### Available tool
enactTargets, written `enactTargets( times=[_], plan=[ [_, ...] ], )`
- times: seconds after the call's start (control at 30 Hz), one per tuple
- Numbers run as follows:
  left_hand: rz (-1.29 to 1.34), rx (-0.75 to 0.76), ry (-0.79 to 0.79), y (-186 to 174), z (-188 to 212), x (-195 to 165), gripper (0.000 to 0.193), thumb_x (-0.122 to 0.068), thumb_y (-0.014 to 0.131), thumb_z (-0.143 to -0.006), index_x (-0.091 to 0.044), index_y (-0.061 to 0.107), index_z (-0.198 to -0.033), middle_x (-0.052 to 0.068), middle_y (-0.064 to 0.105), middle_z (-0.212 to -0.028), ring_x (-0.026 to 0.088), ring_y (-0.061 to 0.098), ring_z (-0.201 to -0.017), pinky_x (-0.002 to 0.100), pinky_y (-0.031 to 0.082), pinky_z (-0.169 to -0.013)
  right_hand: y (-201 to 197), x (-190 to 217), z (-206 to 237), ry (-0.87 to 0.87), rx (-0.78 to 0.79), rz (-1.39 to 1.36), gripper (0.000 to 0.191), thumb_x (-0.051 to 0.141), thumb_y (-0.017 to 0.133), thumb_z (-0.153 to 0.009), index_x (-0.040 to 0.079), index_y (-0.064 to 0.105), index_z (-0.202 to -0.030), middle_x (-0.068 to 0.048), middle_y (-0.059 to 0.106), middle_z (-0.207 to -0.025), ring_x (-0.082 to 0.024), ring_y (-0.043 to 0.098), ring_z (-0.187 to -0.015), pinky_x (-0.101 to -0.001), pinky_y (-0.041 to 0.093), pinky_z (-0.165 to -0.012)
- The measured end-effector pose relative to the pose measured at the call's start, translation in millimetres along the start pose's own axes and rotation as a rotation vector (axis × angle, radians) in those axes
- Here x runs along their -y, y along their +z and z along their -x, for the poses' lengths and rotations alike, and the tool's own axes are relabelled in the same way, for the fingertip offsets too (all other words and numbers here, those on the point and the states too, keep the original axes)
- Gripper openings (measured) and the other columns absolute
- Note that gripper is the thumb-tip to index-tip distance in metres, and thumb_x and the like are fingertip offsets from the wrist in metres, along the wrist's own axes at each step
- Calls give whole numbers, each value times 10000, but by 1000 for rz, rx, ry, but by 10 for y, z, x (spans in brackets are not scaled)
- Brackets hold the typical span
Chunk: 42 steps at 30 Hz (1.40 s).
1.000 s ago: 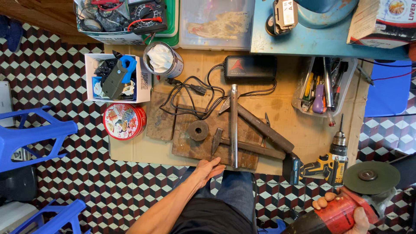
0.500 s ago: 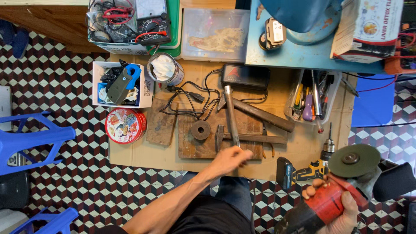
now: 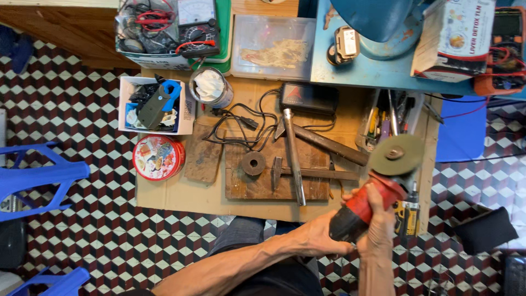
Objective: The person assembles a metal rod with a circular metal piece using a hammer and angle grinder. They repeatedly hammer the circular piece onto the rod, grind the rod's end, and inspect the fit, moving between the doorway and a workbench.
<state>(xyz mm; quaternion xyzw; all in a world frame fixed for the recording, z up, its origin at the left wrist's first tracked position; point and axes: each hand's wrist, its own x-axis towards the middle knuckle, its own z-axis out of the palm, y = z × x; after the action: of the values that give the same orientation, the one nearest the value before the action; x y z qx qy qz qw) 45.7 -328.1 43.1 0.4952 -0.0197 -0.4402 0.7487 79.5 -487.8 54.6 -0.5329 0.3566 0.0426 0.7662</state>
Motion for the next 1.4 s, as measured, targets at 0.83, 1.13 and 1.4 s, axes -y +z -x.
enactTargets(
  times=[0.83,1.13,1.4],
  plan=[
    [-464,-1019,-75,-1700,-1049,307,447,-347,730,-832,-19,645,-1124,191,763,-885,355,756,-880,471,575,-823,-275,-104,-89,174,-23,239,324,216,734,-883,-27,627,-1069,-146,679,-839,-238,688,-665,-367,576,-559],
    [-803,-1044,-33,-1462,-857,325,455,-244,797,-806,-3,565,-1115,248,702,-980,449,678,-938,535,525,-806,109,-279,-259,151,85,329,343,228,762,-839,-5,630,-1052,-101,674,-860,-210,698,-687,-333,569,-597],
    [-855,-1111,-75,-1359,-644,464,494,-289,771,-852,-54,571,-1238,249,692,-1111,494,645,-965,579,498,-805,481,-382,-409,168,172,382,349,231,777,-845,-18,639,-1046,-104,672,-862,-213,695,-703,-336,578,-635]
  ],
)
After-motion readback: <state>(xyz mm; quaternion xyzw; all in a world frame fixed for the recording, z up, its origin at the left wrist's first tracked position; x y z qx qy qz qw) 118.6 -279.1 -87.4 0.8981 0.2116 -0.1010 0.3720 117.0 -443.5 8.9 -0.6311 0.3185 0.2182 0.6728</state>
